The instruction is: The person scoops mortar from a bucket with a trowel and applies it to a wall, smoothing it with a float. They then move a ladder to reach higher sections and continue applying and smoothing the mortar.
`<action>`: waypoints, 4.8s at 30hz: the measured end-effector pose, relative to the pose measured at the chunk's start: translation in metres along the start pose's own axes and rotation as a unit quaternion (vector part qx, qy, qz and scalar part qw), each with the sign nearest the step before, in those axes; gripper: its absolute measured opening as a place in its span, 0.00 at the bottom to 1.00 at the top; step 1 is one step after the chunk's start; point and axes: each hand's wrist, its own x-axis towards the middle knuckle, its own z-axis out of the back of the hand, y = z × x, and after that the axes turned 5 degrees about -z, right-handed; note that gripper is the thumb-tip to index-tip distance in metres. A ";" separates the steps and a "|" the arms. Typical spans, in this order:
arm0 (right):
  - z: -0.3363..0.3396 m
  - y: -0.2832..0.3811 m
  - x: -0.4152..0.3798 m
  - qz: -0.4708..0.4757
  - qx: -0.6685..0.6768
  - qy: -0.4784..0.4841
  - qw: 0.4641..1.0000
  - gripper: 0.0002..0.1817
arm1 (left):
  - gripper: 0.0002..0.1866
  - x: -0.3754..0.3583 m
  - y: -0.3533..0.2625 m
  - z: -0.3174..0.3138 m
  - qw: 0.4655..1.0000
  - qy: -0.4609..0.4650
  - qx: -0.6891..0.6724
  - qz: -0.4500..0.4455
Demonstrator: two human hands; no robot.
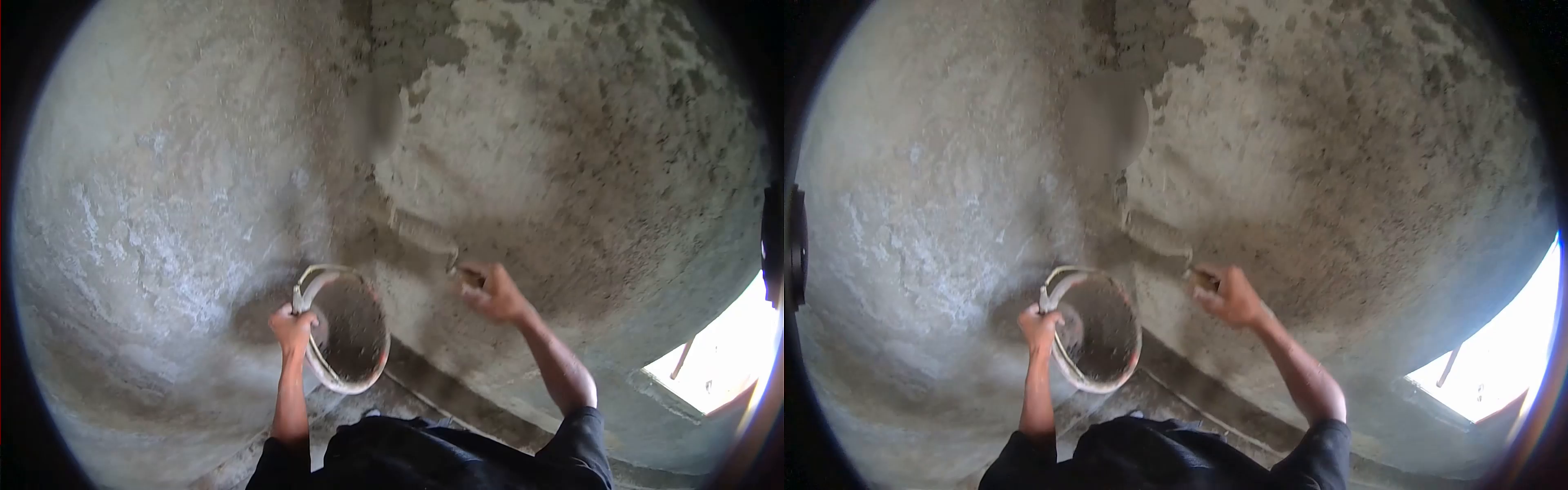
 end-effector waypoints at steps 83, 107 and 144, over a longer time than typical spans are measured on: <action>-0.107 -0.060 -0.034 0.076 0.000 0.011 0.997 0.30 | 0.11 0.006 -0.026 0.012 0.976 -0.032 -0.207 0.060; 0.150 0.103 0.124 0.049 0.683 0.015 0.729 0.17 | 0.07 -0.041 0.010 -0.018 0.986 0.010 -0.153 0.070; -0.162 -0.059 -0.027 0.034 -0.381 0.091 0.919 0.12 | 0.10 -0.028 -0.078 0.014 0.959 0.127 -0.179 -0.177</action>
